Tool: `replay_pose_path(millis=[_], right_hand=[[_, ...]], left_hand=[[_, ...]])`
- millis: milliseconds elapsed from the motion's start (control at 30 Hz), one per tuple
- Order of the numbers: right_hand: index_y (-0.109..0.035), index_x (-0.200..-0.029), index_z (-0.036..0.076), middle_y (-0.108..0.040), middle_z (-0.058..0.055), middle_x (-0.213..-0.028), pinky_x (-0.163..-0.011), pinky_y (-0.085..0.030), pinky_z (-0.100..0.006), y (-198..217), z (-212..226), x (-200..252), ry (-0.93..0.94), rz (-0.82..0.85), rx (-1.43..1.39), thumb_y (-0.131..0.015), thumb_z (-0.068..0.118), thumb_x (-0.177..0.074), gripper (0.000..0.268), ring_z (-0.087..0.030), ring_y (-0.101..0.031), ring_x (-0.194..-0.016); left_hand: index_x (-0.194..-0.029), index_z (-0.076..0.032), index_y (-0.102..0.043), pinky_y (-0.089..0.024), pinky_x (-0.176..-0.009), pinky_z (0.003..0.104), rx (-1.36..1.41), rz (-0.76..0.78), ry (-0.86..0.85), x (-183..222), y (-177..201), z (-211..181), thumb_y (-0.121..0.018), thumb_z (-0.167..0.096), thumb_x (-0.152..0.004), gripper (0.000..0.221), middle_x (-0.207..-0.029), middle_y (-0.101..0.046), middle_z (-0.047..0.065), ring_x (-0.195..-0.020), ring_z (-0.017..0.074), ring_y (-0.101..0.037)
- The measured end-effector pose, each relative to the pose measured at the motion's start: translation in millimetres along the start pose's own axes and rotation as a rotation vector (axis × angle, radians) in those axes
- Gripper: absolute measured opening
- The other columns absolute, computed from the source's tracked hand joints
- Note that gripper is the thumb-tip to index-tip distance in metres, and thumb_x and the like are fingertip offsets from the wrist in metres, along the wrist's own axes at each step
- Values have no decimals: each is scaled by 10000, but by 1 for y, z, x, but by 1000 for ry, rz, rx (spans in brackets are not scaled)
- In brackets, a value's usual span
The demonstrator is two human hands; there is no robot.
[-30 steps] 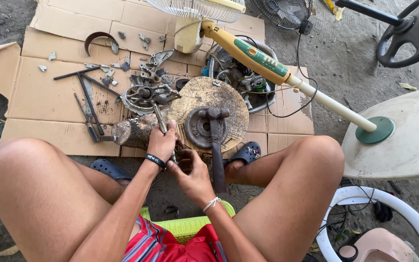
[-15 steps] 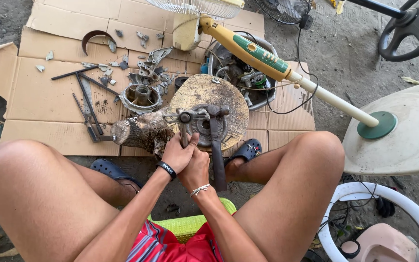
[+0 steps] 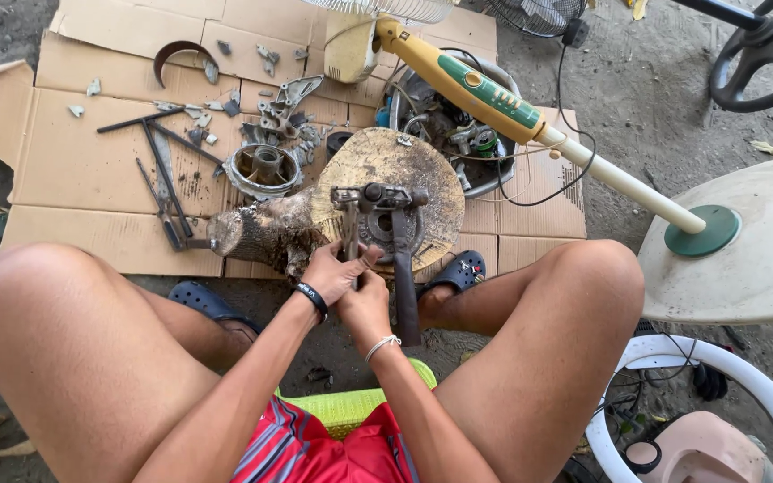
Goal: Disassembling a fan motor using a hammer, wrench, and screwdriver on a cardboard workspace.
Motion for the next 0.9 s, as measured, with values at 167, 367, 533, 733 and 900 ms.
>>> replay_pose_path(millis=[167, 367, 533, 733, 900], right_hand=[[-763, -844, -9, -733, -230, -806, -758, -513, -541, 14, 9, 6, -64, -172, 81, -582, 259, -748, 337, -438, -713, -866], [-742, -760, 14, -625, -244, -558, -497, -473, -502, 24, 8, -7, 333, -347, 221, -555, 204, -905, 304, -447, -666, -611], [-714, -731, -36, -612, -273, -570, -476, -461, -473, 18, 1, -4, 319, -290, 216, -590, 194, -875, 298, -444, -654, -588], [-680, -697, -95, -597, -308, -584, -452, -448, -437, 16, -13, -5, 307, -235, 209, -631, 183, -840, 316, -441, -640, -561], [-654, -672, -139, -585, -335, -594, -433, -438, -410, 16, -21, -13, 305, -200, 193, -662, 174, -813, 343, -438, -629, -541]], left_hand=[[-1000, -162, -771, -507, -1044, 421, 19, 96, -26, -15, -17, 9, -898, -675, -665, 626, -969, -783, 74, -1108, 306, -713], [-977, -216, -716, -499, -1067, 431, -253, 41, -130, 5, -19, -10, -775, -633, -796, 459, -927, -796, 5, -1125, 269, -713], [-1077, -168, -718, -566, -991, 486, -409, -41, -86, 17, -12, -16, -710, -642, -802, 548, -1055, -786, 100, -1134, 344, -706], [-1073, -199, -733, -585, -944, 505, -431, -59, -91, 27, -10, -24, -643, -700, -819, 569, -1051, -787, 101, -1102, 367, -714], [-1053, -179, -753, -580, -960, 490, -341, -50, -55, 22, -10, -18, -684, -697, -780, 589, -1049, -791, 115, -1120, 373, -708]])
Point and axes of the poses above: each hand's wrist, its own x-axis away from the middle knuckle, its own y-axis out of the back of the hand, z = x × y, the point moved 2 cm from there along -x, towards the middle knuckle
